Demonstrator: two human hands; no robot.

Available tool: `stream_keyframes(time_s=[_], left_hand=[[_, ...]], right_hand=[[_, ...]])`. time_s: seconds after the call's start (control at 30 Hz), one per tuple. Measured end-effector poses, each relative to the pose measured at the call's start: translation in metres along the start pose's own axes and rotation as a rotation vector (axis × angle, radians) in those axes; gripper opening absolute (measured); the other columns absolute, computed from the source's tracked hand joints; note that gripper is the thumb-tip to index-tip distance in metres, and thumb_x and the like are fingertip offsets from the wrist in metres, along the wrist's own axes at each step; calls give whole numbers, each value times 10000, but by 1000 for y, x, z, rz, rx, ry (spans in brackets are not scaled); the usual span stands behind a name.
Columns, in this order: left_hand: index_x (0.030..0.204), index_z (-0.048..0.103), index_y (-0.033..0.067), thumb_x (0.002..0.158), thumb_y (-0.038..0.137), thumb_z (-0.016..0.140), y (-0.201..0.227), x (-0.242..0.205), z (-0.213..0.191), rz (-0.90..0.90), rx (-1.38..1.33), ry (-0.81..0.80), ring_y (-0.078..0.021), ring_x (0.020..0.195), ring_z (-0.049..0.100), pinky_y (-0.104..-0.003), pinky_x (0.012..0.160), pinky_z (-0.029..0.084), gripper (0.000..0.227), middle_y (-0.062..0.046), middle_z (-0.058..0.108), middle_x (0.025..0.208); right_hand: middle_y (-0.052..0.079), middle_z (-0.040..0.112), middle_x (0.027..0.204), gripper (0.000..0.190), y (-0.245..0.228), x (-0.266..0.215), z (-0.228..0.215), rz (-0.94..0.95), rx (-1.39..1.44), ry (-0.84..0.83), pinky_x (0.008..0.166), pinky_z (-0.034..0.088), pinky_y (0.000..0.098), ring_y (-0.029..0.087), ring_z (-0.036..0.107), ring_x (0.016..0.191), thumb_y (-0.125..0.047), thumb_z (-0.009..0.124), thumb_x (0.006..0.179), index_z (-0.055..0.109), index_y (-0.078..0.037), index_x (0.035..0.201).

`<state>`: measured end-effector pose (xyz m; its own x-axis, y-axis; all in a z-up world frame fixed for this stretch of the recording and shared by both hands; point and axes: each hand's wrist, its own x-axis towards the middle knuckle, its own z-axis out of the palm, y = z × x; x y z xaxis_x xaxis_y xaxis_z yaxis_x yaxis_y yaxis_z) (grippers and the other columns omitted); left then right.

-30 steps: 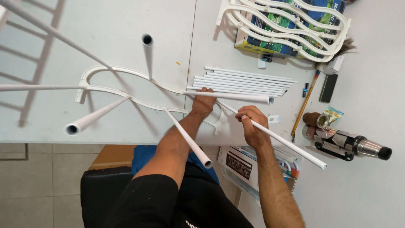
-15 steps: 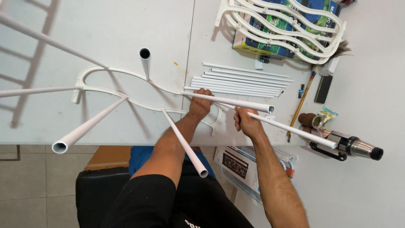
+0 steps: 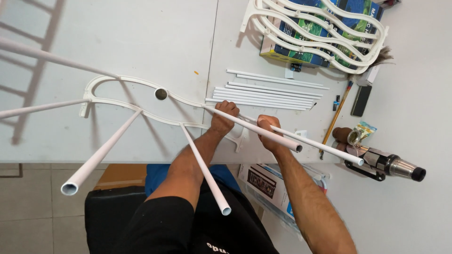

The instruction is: Assembling a multi-tier shoe rack by inserting horizontal support rods into side frames.

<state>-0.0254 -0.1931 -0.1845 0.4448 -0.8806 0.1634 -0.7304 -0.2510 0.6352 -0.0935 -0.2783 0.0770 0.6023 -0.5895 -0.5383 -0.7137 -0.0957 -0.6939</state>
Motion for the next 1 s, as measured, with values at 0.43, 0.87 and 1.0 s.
stream_keyframes(time_s=[0.43,0.87,1.0], left_hand=[[834,615,186,983,161,535,3,-5,5,48,25,102,-219,882,572,-369,763,394,170,-13,548,888],[1016,709,126,993,195,581,44,18,-51,-164,107,-202,-332,1338,553,-464,968,448,148,-126,567,1489],[1132,716,179,1007,241,555,51,30,-56,-210,186,-344,-303,1386,524,-468,1015,456,213,-90,535,1521]], right_hand=[[51,446,492,142,-4,-15,-5,53,120,-1,407,360,268,150,437,408,-131,480,902,519,-105,767],[175,758,1143,524,105,71,-123,155,-363,-55,929,557,499,368,712,1079,-206,697,871,605,-62,1366],[109,740,1217,419,173,141,-160,112,-504,78,961,558,475,317,690,1150,-214,627,913,655,-141,1325]])
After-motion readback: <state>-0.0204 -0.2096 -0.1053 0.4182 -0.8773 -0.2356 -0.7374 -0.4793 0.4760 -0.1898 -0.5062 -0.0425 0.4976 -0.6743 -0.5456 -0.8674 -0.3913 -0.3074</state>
